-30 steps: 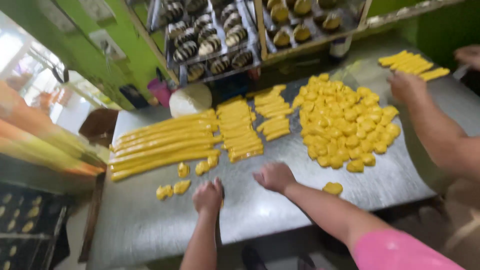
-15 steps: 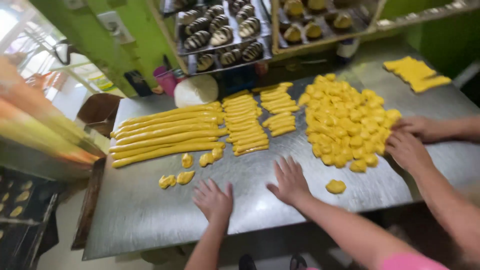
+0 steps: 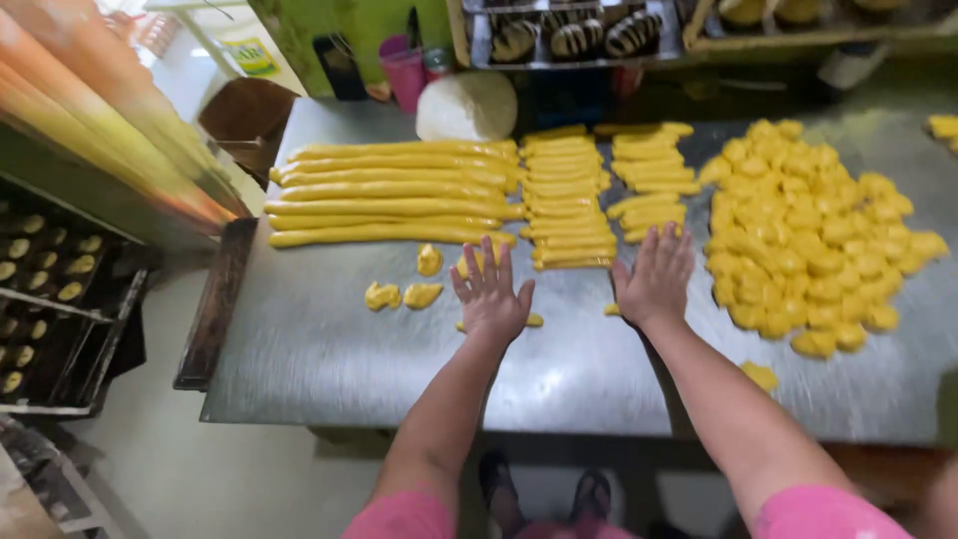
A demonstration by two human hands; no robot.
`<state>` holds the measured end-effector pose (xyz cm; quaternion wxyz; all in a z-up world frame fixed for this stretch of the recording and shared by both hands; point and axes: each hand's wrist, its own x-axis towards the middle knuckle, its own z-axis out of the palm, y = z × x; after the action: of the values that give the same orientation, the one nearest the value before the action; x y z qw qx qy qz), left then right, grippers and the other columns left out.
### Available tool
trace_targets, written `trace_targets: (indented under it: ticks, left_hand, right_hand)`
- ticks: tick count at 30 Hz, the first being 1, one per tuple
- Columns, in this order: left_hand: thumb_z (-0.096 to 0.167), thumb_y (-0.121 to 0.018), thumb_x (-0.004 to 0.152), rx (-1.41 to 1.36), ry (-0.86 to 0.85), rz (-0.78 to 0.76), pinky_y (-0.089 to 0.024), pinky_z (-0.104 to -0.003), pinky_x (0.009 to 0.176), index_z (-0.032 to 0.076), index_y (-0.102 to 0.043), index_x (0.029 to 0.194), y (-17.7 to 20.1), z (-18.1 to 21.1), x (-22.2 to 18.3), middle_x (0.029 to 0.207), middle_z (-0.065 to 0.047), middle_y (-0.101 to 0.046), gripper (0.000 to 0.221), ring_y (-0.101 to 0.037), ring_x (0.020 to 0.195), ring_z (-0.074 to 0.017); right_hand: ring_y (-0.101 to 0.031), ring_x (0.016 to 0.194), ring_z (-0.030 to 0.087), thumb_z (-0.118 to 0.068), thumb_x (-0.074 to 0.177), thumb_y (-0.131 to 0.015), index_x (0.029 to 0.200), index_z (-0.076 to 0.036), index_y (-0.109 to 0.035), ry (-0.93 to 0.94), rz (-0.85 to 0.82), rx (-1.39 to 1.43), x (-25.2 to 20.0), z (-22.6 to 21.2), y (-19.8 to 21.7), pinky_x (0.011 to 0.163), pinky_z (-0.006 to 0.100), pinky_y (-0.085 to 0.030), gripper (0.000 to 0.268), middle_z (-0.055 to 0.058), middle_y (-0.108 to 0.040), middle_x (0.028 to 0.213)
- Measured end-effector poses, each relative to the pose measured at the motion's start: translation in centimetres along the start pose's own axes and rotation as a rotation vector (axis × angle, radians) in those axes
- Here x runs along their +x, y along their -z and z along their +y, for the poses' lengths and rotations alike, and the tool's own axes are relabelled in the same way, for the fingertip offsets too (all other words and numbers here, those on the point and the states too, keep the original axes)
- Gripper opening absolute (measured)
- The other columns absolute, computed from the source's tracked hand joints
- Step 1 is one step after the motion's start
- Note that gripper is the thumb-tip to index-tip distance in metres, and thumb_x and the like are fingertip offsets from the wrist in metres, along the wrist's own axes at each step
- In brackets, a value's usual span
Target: Portioning and shaping yellow dough into small balls and long strips on a metal table
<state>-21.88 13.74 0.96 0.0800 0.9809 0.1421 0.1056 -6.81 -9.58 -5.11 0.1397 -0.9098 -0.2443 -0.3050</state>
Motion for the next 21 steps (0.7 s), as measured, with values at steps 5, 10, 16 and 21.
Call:
trace_targets:
  ticks: [5, 10, 16, 21]
  left_hand:
    - [0.059, -0.061, 0.093, -0.094, -0.261, -0.032, -0.031, -0.06, 0.117, 0.005, -0.051, 0.15, -0.8, -0.8, -10.0, 0.159, -0.026, -0.042, 0.078, -0.038, 0.149, -0.0441]
    - [0.04, -0.073, 0.092, -0.485, -0.184, 0.073, -0.051, -0.045, 0.079, 0.017, -0.074, 0.1, -5.4, -2.4, -12.1, 0.096, -0.008, -0.068, 0.025, -0.067, 0.094, -0.0337]
    - [0.04, -0.067, 0.101, -1.394, 0.057, -0.497, -0.057, -0.036, 0.08, 0.012, -0.064, 0.128, -2.0, 7.2, -9.8, 0.092, -0.01, -0.073, 0.039, -0.071, 0.084, -0.0214]
    - [0.013, -0.091, 0.081, -1.619, -0.129, -0.793, -0.059, -0.027, 0.095, 0.005, -0.029, 0.163, 0.0, 10.9, -4.3, 0.119, -0.015, -0.07, 0.103, -0.07, 0.102, -0.0155]
  right_hand:
    - [-0.037, 0.151, 0.043, -0.077, 0.093, -0.042, 0.151, -0.009, -0.051, 0.04, -0.583, 0.025, -9.4, -1.6, 9.9, 0.123, 0.052, -0.027, 0.09, 0.018, -0.05, 0.157]
    - [-0.073, 0.107, 0.018, -0.039, 0.084, -0.08, 0.1, -0.025, -0.077, -0.349, -0.282, 0.262, -16.5, -1.7, 12.9, 0.093, 0.035, -0.055, 0.022, -0.008, -0.077, 0.108]
    - [-0.064, 0.072, 0.016, -0.026, 0.093, -0.075, 0.102, -0.014, -0.069, -0.899, -0.259, 0.934, -13.1, -8.3, 15.2, 0.063, 0.029, -0.056, 0.016, -0.002, -0.061, 0.082]
    - [-0.062, 0.056, 0.016, -0.031, 0.104, -0.068, 0.115, -0.006, -0.064, -1.017, -0.197, 1.269, -7.9, -2.8, 14.7, 0.043, 0.031, -0.053, 0.027, 0.011, -0.063, 0.069]
